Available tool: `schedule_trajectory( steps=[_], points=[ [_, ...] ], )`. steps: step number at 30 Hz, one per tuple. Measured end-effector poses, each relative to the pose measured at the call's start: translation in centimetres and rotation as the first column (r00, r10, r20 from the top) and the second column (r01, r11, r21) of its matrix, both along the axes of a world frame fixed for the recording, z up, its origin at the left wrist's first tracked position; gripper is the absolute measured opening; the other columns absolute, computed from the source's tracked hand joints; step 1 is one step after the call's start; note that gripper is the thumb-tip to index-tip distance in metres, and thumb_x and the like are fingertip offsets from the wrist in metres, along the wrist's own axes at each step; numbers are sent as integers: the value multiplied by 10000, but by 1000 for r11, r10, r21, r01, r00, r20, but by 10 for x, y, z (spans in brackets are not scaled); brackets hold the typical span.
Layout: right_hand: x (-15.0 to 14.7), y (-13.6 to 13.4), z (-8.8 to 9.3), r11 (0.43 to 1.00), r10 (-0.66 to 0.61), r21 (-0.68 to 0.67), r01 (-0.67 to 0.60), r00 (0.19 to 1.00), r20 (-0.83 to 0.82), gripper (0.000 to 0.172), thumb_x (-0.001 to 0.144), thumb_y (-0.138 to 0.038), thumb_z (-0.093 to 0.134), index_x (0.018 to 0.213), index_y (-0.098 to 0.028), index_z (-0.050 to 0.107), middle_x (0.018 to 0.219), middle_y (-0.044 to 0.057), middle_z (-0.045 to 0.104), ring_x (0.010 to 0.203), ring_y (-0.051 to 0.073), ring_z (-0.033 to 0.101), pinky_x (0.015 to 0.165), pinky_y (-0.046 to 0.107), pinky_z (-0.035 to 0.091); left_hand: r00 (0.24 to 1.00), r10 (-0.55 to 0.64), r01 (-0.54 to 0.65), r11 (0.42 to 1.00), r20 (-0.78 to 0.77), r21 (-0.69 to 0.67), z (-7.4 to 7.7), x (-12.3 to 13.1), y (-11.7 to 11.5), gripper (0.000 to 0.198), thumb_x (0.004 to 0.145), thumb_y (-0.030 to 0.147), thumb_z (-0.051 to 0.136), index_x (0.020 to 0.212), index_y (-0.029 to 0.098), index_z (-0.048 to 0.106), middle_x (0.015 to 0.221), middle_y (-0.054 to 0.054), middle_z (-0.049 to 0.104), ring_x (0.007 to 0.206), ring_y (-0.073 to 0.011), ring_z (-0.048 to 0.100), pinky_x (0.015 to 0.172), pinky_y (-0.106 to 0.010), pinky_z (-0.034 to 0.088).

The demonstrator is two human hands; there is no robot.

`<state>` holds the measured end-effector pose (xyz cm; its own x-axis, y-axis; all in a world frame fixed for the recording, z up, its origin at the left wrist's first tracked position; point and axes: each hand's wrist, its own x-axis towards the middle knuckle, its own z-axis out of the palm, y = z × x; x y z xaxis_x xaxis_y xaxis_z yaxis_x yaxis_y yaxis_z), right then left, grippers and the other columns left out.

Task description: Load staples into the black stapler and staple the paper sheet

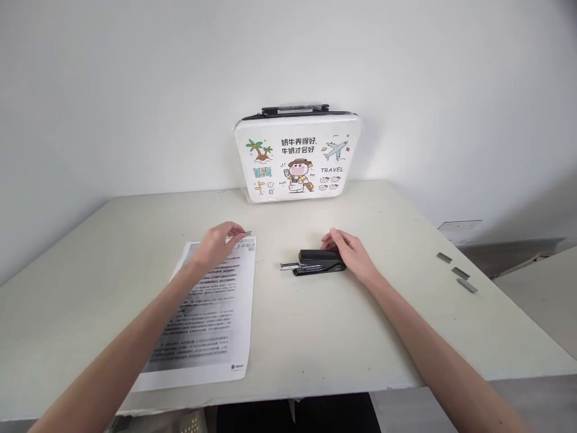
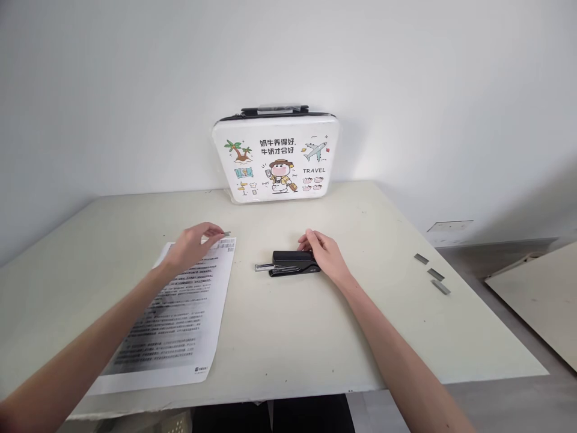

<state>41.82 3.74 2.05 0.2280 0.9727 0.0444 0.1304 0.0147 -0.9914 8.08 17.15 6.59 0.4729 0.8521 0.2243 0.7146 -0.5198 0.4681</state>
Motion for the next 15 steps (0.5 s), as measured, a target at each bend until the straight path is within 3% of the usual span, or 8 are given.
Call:
schedule_trajectory(
  steps=[3, 7, 11, 15],
  points=[
    [0, 0, 2, 1000, -5, -1, 5, 1000, 9, 602, 909, -804, 521, 873, -232, 707, 866, 68, 768, 817, 228, 684, 828, 365, 523, 984, -152, 151, 988, 97, 14, 1, 25, -32, 378, 1011, 574, 562, 1047, 218, 682, 1036, -58, 768, 941, -219, 711, 854, -341, 551],
    [0, 0, 1, 1000, -1, -1, 1, 1000, 15, 587, 919, -791, 521, 867, -235, 702, 863, 64, 766, 810, 222, 678, 823, 357, 517, 943, -307, 312, 950, 125, -17, 5, 49, -64, 294, 1040, 498, 564, 1042, 232, 688, 1025, -28, 766, 936, -192, 717, 858, -324, 549],
    [2, 1, -1, 1000, 5, 4, -5, 1000, 18, 568, 933, -771, 520, 874, -237, 706, 878, 62, 769, 818, 222, 685, 828, 353, 523, 919, -376, 382, 924, 121, -34, 5, 57, -77, 232, 1041, 439, 587, 1009, 236, 694, 970, -7, 768, 895, -175, 731, 839, -311, 564],
    [4, 2, -3, 1000, 7, 6, -8, 999, 35, 560, 952, -757, 498, 892, -241, 709, 873, 60, 769, 843, 226, 688, 844, 355, 523, 898, -439, 435, 895, 20, 102, 4, 58, -78, 247, 1070, 405, 539, 1108, 217, 694, 1040, -51, 753, 904, -183, 729, 814, -320, 573]
  ],
)
